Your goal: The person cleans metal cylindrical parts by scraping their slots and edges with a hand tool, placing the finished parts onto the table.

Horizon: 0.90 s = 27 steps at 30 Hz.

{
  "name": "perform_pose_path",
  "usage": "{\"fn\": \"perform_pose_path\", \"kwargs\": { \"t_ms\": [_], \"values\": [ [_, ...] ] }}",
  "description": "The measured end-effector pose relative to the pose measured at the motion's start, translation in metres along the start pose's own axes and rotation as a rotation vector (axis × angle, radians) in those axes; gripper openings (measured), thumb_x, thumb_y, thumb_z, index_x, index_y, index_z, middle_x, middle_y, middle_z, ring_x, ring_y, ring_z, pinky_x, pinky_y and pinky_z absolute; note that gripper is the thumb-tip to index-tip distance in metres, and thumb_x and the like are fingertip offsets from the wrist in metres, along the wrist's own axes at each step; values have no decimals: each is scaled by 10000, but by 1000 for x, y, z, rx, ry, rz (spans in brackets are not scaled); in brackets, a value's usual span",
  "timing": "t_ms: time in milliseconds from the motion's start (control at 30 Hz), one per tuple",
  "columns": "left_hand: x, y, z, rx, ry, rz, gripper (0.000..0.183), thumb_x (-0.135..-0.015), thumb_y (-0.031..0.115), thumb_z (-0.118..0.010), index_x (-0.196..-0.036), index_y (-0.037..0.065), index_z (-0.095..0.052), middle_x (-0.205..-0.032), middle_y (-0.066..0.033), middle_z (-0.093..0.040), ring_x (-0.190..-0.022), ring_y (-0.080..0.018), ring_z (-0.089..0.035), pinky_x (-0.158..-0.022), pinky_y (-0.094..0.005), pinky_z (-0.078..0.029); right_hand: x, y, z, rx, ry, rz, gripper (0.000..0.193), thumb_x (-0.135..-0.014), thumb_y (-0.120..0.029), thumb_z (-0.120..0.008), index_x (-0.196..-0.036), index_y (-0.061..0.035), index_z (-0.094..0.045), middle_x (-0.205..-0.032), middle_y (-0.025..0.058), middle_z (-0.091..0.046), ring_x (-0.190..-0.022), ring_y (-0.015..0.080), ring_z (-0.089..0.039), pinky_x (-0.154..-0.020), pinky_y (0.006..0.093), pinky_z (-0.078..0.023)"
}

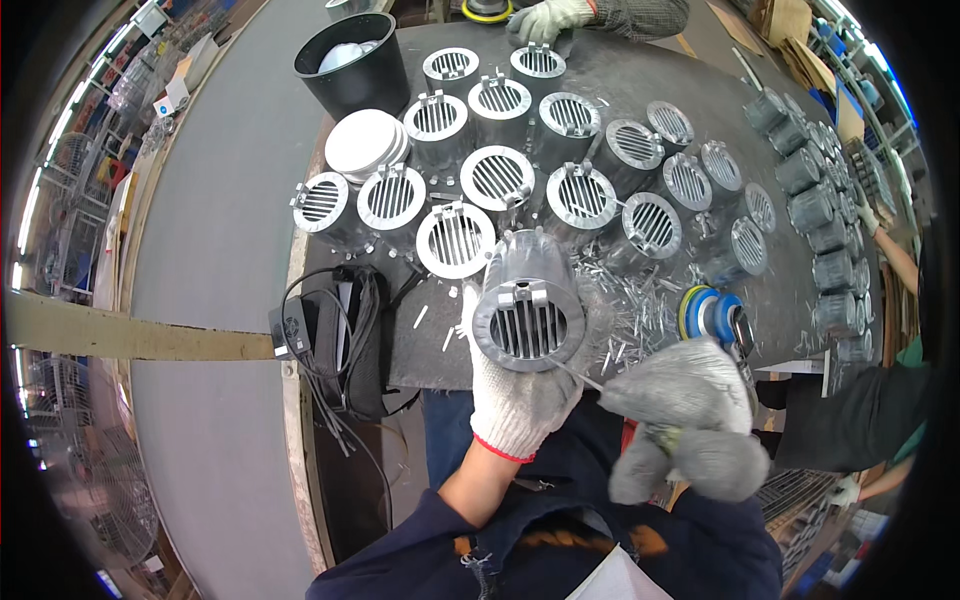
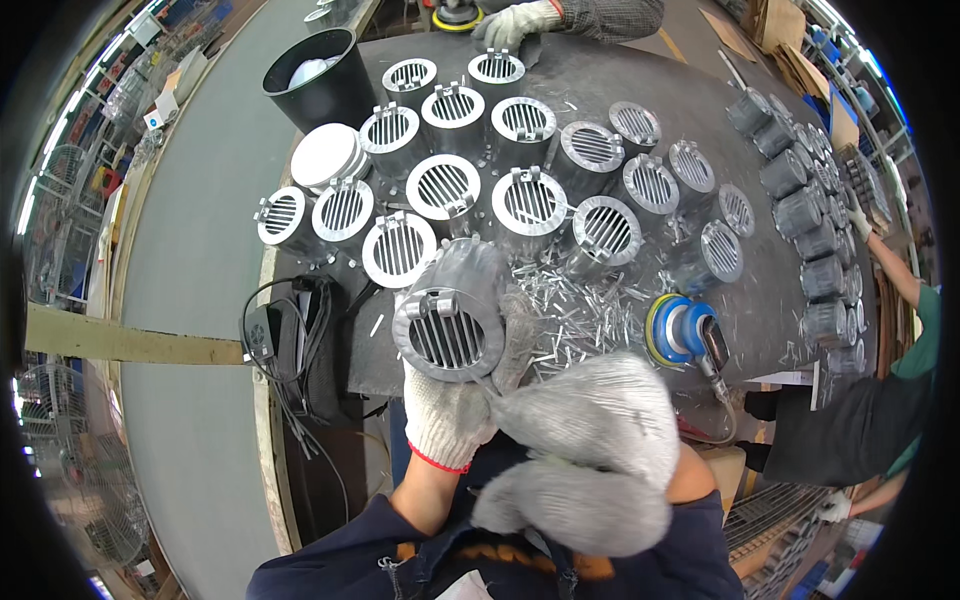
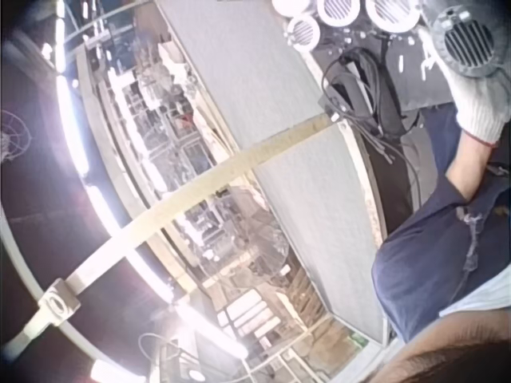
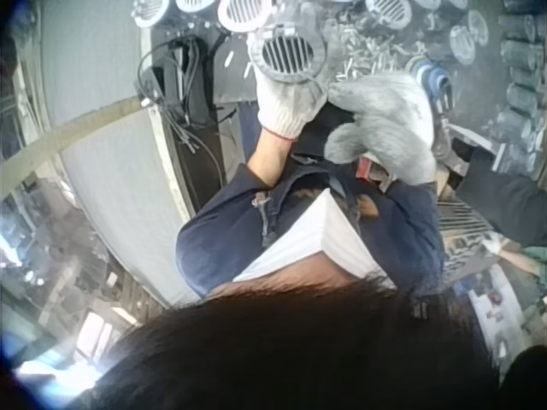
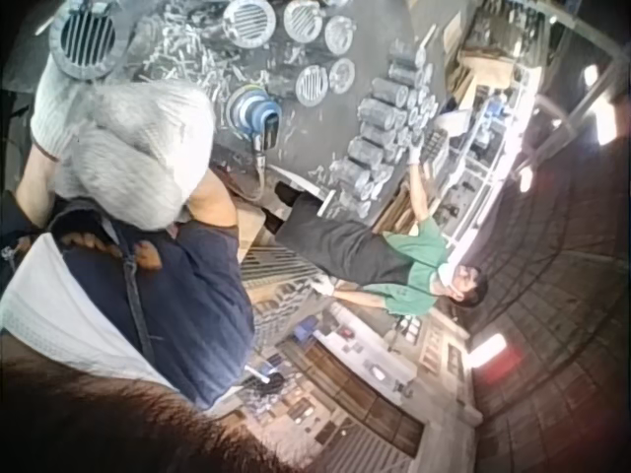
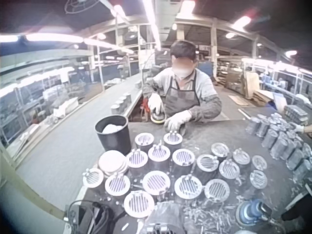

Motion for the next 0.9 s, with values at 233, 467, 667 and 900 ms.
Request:
{"fn": "perform_pose_path", "kwargs": {
  "t_ms": [233,467,667,900],
  "values": [
    [-9,-3,15,-39,-125,38,619,-1125,589,-345,-1483,123,-540,-1428,-131,-614,-1306,-315,-625,-1143,-500,-523,10,25,-21,21,-234,-345,541,-763,-254,-904,-1234,-41,-742,-1021,103,-775,-902,305,-759,-814,401,-586],
    [-13,2,32,-236,-3,-50,598,-1157,541,-253,-1544,133,-454,-1487,-134,-564,-1347,-305,-601,-1141,-488,-535,-5,17,-26,81,-155,-150,430,-806,-270,-893,-1163,-67,-766,-1131,143,-769,-948,310,-783,-773,394,-624],
    [-15,-2,28,-151,-244,-57,593,-1151,554,-301,-1562,148,-435,-1480,-119,-565,-1317,-283,-610,-1141,-482,-523,-2,38,-52,227,-258,-190,380,-777,-124,-846,-1150,-114,-775,-1120,124,-752,-879,294,-780,-700,386,-639],
    [-7,6,35,-195,14,-117,691,-1085,658,-415,-1552,150,-451,-1433,-105,-595,-1254,-282,-636,-1113,-468,-529,11,35,-32,66,-176,-164,324,-824,-159,-834,-1135,-99,-766,-1100,141,-775,-745,247,-761,-621,347,-609]
  ]
}}
Point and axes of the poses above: each hand's wrist, its own x-axis away from the middle knuckle, its own z-axis out of the back of the hand, y = z × x, the point moved 9 cm from there along -x, towards the middle knuckle
